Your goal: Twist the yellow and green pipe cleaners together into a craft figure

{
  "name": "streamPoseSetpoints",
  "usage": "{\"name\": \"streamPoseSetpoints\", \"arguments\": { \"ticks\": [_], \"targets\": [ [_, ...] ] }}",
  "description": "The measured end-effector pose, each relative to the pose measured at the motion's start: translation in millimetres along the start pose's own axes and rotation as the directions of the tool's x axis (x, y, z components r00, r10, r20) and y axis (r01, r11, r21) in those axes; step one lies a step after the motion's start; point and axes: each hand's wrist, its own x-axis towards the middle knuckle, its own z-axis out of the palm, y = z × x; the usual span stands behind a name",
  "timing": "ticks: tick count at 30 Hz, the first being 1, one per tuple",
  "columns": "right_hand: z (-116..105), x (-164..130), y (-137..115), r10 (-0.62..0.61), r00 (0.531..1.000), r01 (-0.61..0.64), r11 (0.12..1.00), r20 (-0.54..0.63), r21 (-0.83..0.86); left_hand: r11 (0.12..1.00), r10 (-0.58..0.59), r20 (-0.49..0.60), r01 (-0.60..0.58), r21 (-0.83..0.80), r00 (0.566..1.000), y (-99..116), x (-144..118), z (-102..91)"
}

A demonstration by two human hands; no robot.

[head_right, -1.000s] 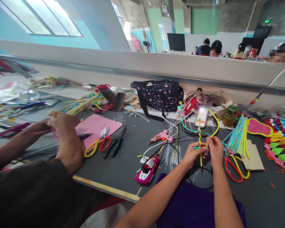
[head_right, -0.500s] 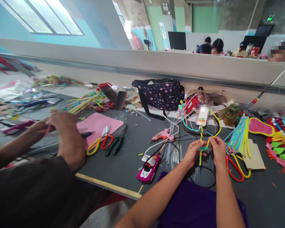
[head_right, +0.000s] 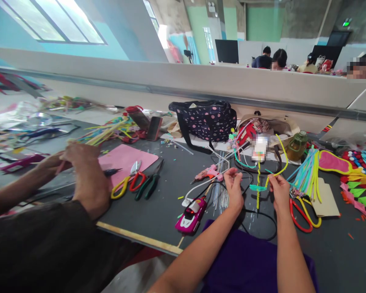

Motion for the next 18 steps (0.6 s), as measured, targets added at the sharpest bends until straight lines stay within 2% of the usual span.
{"name": "streamPoseSetpoints", "arguments": {
  "ticks": [1, 3, 6, 8, 9, 12, 15, 18],
  "targets": [
    [0.2, -0.1, 0.7, -0.01, 1.0, 0.01, 1.0, 0.004, -0.005, 0.994, 0.095, 0.033, -0.097, 0.058, 0.995, 4.1, 0.4, -1.8],
    [1.4, -0.8, 1.9, -0.026, 0.999, 0.027, 1.0, 0.022, -0.013, 0.959, 0.201, 0.205, -0.235, 0.16, 0.958, 11.3, -1.4, -3.9],
    [4.8, -3.3, 3.1, -0.044, 0.998, 0.045, 0.999, 0.052, -0.017, 0.882, 0.237, 0.468, -0.391, 0.265, 0.851, 14.9, -8.4, -3.4],
    [7.8, -5.8, 3.0, -0.057, 0.996, 0.058, 0.998, 0.064, -0.019, 0.836, 0.222, 0.577, -0.458, 0.302, 0.786, 13.2, -13.2, -1.8],
    [9.4, -7.1, 2.8, -0.059, 0.996, 0.061, 0.998, 0.07, -0.021, 0.822, 0.207, 0.608, -0.473, 0.317, 0.767, 12.0, -14.9, -1.0],
    [13.4, -10.9, 2.1, -0.046, 0.996, 0.049, 0.998, 0.08, -0.032, 0.802, 0.166, 0.636, -0.478, 0.357, 0.754, 9.3, -16.0, 0.3],
    [15.7, -13.2, 1.9, -0.04, 0.996, 0.045, 0.998, 0.083, -0.053, 0.81, 0.133, 0.621, -0.446, 0.381, 0.772, 8.3, -13.2, 0.2],
    [16.3, -13.9, 1.5, -0.051, 0.995, 0.057, 0.996, 0.09, -0.065, 0.851, 0.07, 0.603, -0.364, 0.38, 0.794, 7.4, -11.3, -0.2]
  ]
}}
